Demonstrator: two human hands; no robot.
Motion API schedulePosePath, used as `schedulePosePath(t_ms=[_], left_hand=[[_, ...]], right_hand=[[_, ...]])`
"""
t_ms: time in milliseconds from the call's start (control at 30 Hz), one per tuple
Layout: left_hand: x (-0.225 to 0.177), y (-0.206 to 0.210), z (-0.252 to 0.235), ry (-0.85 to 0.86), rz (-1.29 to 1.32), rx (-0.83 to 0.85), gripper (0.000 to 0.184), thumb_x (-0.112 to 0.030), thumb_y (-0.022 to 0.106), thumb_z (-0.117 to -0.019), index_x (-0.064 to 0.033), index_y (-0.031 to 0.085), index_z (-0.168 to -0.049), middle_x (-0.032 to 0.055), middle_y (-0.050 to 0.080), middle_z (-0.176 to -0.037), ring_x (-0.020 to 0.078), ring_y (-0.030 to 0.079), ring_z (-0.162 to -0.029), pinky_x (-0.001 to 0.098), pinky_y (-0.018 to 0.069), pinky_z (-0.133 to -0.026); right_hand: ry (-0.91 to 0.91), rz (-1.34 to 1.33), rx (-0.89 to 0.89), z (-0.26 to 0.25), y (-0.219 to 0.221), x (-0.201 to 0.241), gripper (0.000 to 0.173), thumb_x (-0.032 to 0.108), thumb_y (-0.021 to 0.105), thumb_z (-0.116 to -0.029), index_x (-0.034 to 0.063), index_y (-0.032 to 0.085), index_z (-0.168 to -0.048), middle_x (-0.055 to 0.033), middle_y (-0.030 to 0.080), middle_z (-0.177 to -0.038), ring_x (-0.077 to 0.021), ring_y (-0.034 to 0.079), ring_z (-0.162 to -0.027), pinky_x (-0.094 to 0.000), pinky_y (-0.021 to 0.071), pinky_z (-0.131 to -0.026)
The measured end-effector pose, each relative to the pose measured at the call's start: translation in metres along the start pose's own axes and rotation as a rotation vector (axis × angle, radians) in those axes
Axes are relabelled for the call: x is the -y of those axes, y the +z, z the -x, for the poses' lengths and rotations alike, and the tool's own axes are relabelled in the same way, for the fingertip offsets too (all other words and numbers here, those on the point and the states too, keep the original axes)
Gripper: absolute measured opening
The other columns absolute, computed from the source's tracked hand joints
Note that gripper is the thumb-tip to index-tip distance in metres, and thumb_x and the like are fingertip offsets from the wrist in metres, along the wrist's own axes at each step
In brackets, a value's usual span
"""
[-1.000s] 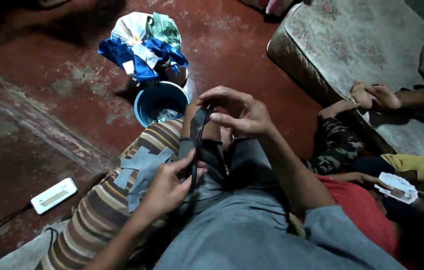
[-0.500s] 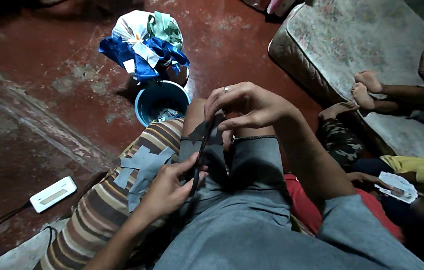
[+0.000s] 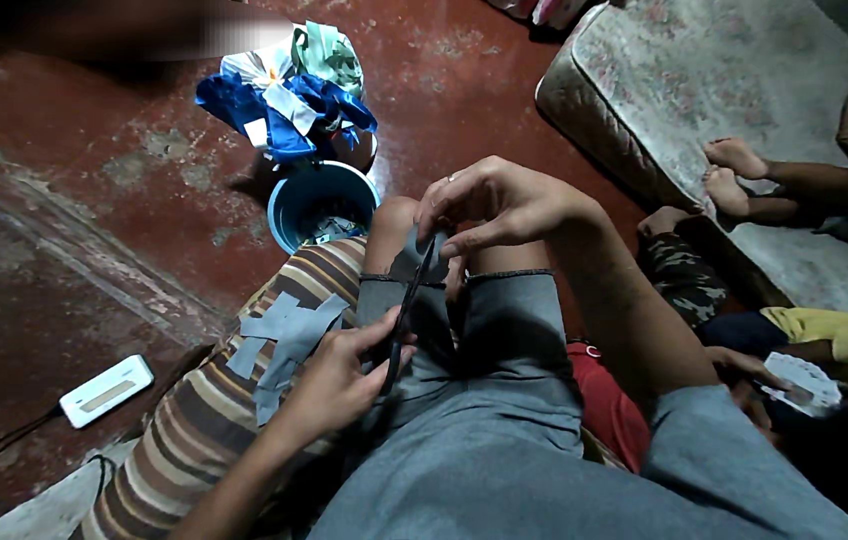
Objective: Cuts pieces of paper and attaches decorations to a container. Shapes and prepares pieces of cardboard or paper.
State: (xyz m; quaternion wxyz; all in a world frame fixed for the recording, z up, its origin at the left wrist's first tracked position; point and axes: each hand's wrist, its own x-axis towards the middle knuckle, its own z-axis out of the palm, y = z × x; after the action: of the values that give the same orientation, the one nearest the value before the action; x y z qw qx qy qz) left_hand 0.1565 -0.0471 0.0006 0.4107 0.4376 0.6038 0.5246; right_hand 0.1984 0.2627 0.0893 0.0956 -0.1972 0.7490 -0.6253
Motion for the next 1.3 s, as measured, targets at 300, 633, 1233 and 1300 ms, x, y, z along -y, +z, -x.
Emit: schedulePosePath(t_ms=[300,633,1233,1300], left_hand=[[0.000,0.000,0.000,0.025,-0.009,0.000,0.049,-0.023,0.066,-0.1011,-0.0003,0.055,-0.143,0.0054,0.073,-0.119,0.0138,0.072,-0.107,0.0321,0.0618,-0.094],[-0.001,-0.001,-0.002,0.082,0.044,0.023,0.042,-0.019,0.064,-0.1012,0.0040,0.058,-0.137,0.0083,0.072,-0.121,0.0177,0.070,-0.112,0.0359,0.0597,-0.099],[-0.004,-0.002,-0.001,0.095,-0.070,0.031,0.039,-0.025,0.063,-0.1022,0.0000,0.064,-0.132,0.0049,0.074,-0.113,0.0071,0.070,-0.101,0.0275,0.0596,-0.090],[-0.003,-0.002,-0.001,0.120,-0.054,0.046,0.039,-0.023,0.061,-0.1030,0.0011,0.062,-0.134,0.0062,0.074,-0.117,0.0113,0.071,-0.106,0.0313,0.0602,-0.094]], right_hand=[[-0.008,-0.013,0.046,-0.006,0.002,-0.002,0.027,-0.006,0.072,-0.0848,-0.0075,0.070,-0.111,-0.0123,0.070,-0.109,-0.0105,0.067,-0.086,-0.0248,0.0592,-0.076],[-0.007,-0.055,0.046,-0.008,0.013,-0.004,0.029,-0.008,0.074,-0.0818,-0.0087,0.070,-0.111,-0.0135,0.070,-0.109,-0.0121,0.068,-0.087,-0.0255,0.0600,-0.078],[0.009,-0.034,0.064,-0.011,0.017,0.002,0.029,-0.005,0.077,-0.0802,-0.0067,0.071,-0.109,-0.0123,0.071,-0.106,-0.0090,0.067,-0.081,-0.0230,0.0591,-0.072],[0.001,-0.045,0.064,-0.011,0.017,0.002,0.030,-0.005,0.077,-0.0800,-0.0072,0.071,-0.109,-0.0125,0.071,-0.107,-0.0094,0.067,-0.082,-0.0232,0.0589,-0.072]])
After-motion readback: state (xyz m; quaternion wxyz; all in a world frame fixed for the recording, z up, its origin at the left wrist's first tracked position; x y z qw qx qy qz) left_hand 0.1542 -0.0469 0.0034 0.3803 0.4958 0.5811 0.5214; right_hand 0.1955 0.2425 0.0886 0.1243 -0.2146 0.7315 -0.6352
